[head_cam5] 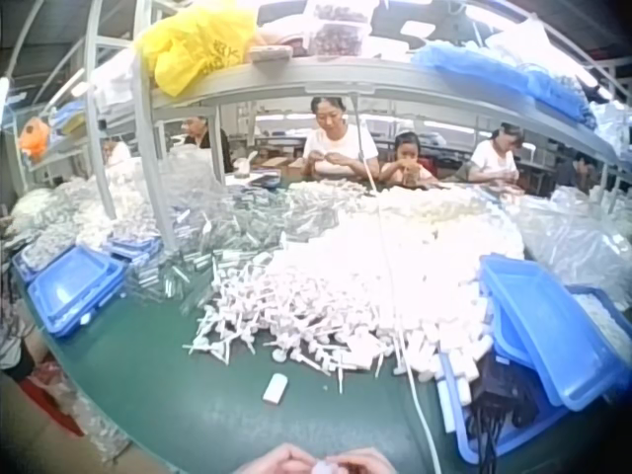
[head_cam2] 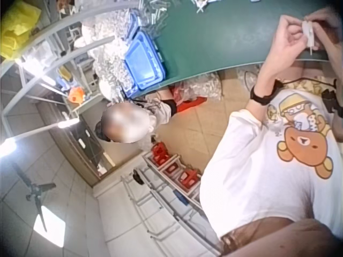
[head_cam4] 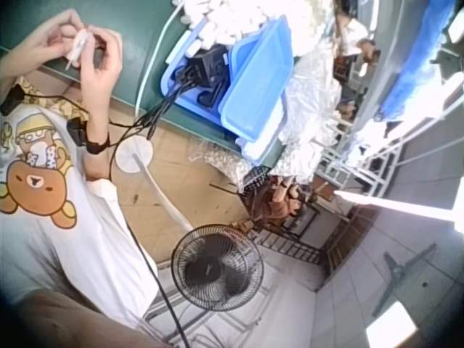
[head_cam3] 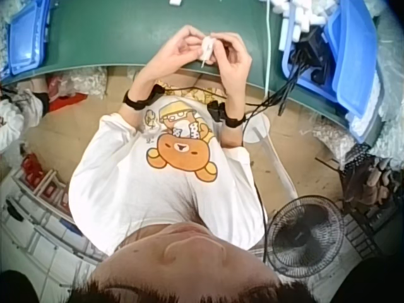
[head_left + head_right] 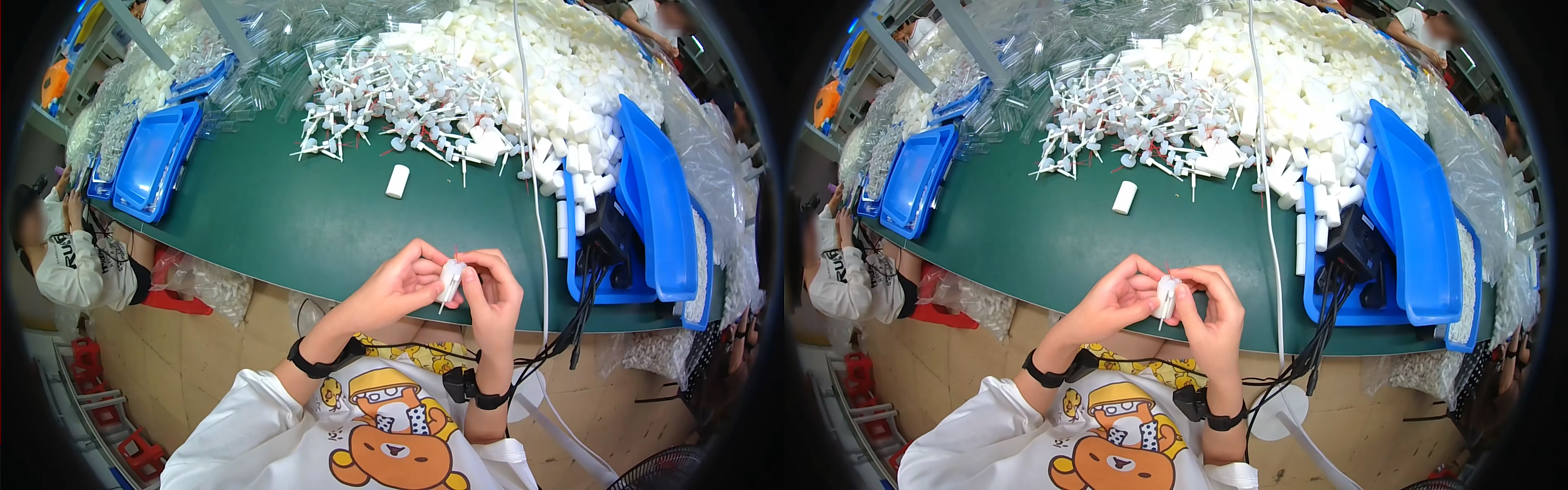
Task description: The person assembles small white cylindrical components by inserting a rod with a red wire into a cap and then into a tube. The person repeats this process multiple times, placing the assembled units on the table.
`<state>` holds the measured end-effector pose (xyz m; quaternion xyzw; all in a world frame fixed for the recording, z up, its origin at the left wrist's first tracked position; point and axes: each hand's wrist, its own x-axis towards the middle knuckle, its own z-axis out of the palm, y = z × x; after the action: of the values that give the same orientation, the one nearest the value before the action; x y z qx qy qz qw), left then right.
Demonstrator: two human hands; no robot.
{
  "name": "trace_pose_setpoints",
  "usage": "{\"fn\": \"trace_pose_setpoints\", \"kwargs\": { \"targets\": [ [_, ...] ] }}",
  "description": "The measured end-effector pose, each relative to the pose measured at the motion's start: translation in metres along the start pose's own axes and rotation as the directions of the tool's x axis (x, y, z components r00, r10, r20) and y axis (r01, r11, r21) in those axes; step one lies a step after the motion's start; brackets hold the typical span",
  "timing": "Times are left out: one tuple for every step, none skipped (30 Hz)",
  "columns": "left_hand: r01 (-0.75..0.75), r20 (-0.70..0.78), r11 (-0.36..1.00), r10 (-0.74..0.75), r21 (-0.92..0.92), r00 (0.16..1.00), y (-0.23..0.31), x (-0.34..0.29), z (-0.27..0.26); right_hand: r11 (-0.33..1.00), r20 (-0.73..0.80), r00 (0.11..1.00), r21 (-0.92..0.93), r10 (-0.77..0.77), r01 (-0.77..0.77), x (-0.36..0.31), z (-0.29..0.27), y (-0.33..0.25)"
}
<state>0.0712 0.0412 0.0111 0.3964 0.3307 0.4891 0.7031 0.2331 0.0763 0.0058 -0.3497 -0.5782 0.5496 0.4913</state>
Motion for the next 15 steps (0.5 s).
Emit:
{"fn": "trace_pose_setpoints", "kwargs": {
  "targets": [
    [-0.004,-0.007,1.0,0.004,0.019,1.0,0.0003,0.0001,0.0003,1.0,-0.008,1.0,0.008,0.007,-0.007,-0.0001,-0.0002,0.0012],
    [-0.007,-0.013,0.999,0.007,0.038,1.0,0.0005,0.0002,0.0005,1.0,-0.006,1.0,0.001,0.0,0.0,-0.0002,-0.0001,0.0011],
    [-0.01,-0.019,0.998,0.011,0.058,1.0,0.0007,0.0004,0.0005,1.0,-0.005,1.0,-0.005,-0.008,0.008,-0.0003,0.0001,0.001],
    [-0.003,-0.014,0.998,0.004,0.064,1.0,0.0013,0.0007,-0.0001,1.0,-0.003,1.0,-0.011,-0.016,0.016,-0.0001,0.0002,0.0007],
    [0.004,-0.008,0.997,-0.004,0.071,1.0,0.0022,0.0009,-0.0011,1.0,-0.013,1.0,-0.002,-0.002,0.002,0.0002,0.0014,-0.0012],
    [0.011,-0.002,0.997,-0.011,0.077,1.0,0.0027,0.0012,-0.0017,1.0,-0.022,1.0,0.006,0.012,-0.011,0.0007,0.0035,-0.0041],
    [0.006,0.0,0.998,-0.006,0.068,1.0,0.0026,0.0016,-0.002,1.0,-0.03,0.999,0.015,0.025,-0.025,0.0012,0.0048,-0.0059],
    [0.001,0.002,0.998,-0.001,0.058,1.0,0.0019,0.0022,-0.0024,1.0,0.002,1.0,-0.023,0.003,-0.003,0.0019,0.0035,-0.0054],
    [-0.004,0.005,0.999,0.003,0.048,1.0,0.0014,0.0025,-0.0024,0.998,0.034,0.999,-0.061,-0.017,0.019,0.0027,0.0011,-0.004],
    [-0.003,0.006,0.999,0.002,0.045,1.0,0.0012,0.0025,-0.0018,0.994,0.066,0.997,-0.097,-0.037,0.043,0.0029,-0.0006,-0.0025],
    [-0.001,0.008,0.999,0.001,0.042,1.0,0.001,0.0024,-0.0009,0.995,0.064,0.997,-0.087,-0.038,0.044,0.0026,-0.0013,-0.0012],
    [0.0,0.01,0.999,0.0,0.04,1.0,0.0009,0.0023,-0.0004,0.996,0.062,0.997,-0.077,-0.04,0.045,0.0023,-0.0018,0.0],
    [0.002,0.01,0.999,-0.002,0.032,1.0,0.0002,0.0024,-0.0005,0.997,0.059,0.997,-0.066,-0.041,0.045,0.0018,-0.0021,0.0008],
    [0.004,0.01,1.0,-0.004,0.024,1.0,-0.001,0.0026,-0.001,0.997,0.057,0.997,-0.066,-0.046,0.049,0.0014,-0.0021,0.0011],
    [0.006,0.01,1.0,-0.007,0.016,1.0,-0.0016,0.0027,-0.0012,0.996,0.054,0.997,-0.065,-0.05,0.053,0.0012,-0.0019,0.0013]
  ]
}}
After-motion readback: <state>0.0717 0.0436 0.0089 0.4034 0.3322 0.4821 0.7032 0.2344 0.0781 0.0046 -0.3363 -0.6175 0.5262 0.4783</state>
